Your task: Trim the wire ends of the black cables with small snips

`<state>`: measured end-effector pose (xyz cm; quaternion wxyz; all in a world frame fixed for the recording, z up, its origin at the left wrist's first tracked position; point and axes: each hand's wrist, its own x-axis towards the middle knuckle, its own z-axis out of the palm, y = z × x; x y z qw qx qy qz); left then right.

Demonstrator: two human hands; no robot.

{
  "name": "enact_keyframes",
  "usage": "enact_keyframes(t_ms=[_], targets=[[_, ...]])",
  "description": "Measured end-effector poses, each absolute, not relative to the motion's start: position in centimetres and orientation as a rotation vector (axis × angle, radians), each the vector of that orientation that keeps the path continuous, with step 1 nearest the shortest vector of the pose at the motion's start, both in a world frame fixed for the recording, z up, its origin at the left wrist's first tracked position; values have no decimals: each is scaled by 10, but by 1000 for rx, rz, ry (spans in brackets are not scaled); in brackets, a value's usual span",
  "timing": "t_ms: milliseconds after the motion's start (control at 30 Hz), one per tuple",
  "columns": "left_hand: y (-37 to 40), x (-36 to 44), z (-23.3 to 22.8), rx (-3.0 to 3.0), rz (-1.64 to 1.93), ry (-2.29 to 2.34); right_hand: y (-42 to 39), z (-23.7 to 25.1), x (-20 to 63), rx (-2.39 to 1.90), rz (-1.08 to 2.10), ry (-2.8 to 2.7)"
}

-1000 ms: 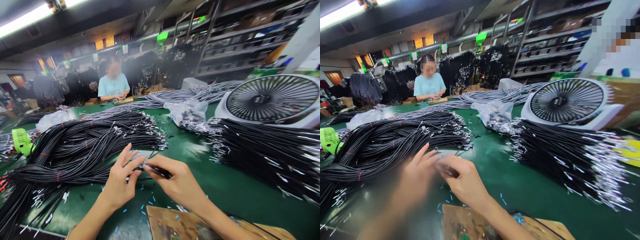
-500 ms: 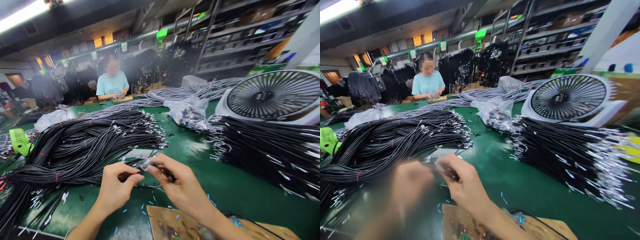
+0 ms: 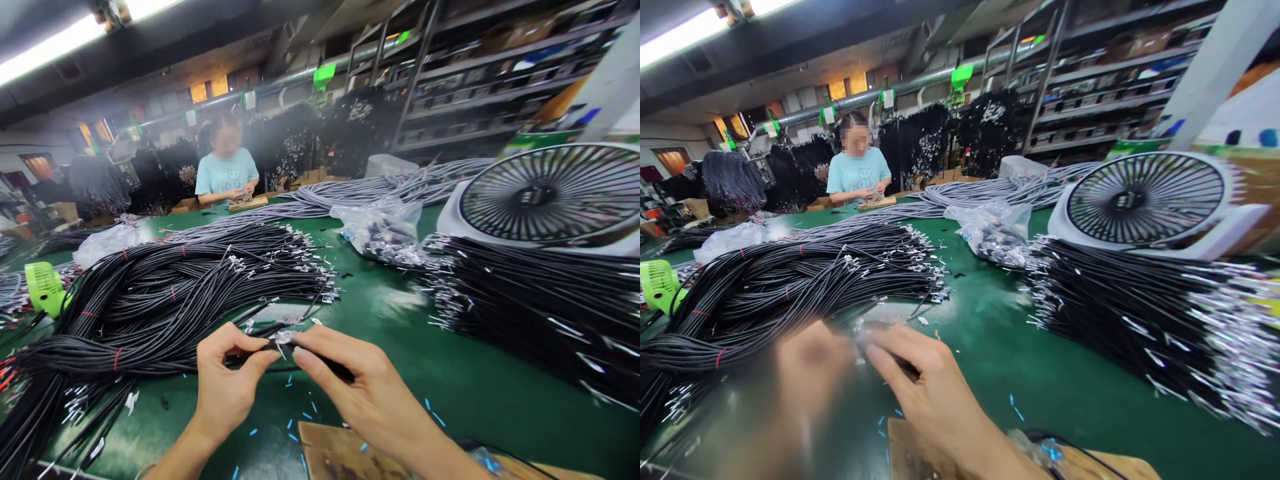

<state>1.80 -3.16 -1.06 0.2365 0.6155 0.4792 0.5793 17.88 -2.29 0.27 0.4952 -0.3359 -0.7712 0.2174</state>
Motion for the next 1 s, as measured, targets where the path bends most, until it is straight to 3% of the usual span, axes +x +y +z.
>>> enact_keyframes(t_ms=[333,467,767,1000], targets=[[-35,24,-6,2233,1925,1359,-23,6,179,-878,572,-1883],[-37,27,-4,2463,1898,1471,-23,4,178,-915,532,-1864],[-34,21,-8,1965,1566,1422,-22,6,181,-955,601,-1813],[-37,28,-14,2253,1754,1374,-20,6,181,-999,629,-1725]])
